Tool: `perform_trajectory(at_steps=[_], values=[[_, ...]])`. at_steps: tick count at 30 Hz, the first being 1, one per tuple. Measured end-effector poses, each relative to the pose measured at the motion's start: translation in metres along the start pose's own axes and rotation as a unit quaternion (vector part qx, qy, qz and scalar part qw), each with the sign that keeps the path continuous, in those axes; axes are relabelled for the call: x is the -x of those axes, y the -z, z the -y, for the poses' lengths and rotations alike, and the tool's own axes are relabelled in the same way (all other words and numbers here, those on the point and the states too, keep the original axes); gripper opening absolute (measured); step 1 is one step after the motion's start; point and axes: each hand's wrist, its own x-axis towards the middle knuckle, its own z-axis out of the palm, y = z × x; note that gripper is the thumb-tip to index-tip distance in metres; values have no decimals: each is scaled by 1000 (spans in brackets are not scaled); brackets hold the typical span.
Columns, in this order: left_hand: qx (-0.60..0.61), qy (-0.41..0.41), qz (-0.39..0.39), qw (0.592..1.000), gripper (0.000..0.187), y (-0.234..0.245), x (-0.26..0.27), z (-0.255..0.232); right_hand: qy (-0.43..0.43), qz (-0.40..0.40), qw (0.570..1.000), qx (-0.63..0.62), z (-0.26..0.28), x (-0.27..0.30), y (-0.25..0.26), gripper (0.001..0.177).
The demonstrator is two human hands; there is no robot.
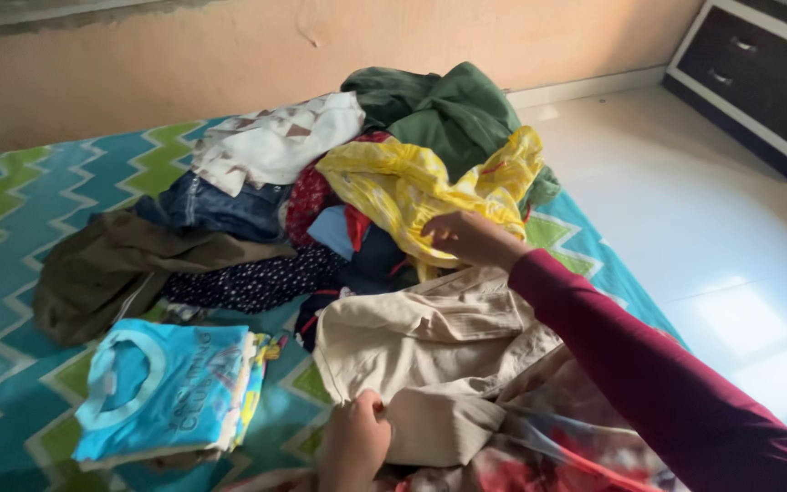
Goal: The person folds multiple items of clothing on a bed, including a beige t-shirt, dark shorts with a cartoon pattern, light blue shorts, red shorts, dark blue shorts, and a dark polka-dotted garment. Each item is smoothed and folded into a neat stack.
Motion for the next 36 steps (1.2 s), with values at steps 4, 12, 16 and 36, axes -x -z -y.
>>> perform_trajectory(at_steps=[4,12,16,36], values=[[-129,34,6,991,24,18,10,-26,-10,49,998,27,3,16,-22,50],[-72,-220,-234,944,24,41,-64,-51,115,-10,964,239,-22,-31,-76,45],[-105,-272,-144,946,43,50,-127,-72,11,43,989,139,-41,-66,-81,46],[-195,-210,-15,958,66,78,-256,-58,7,13,965,261,-63,-134,-69,47]])
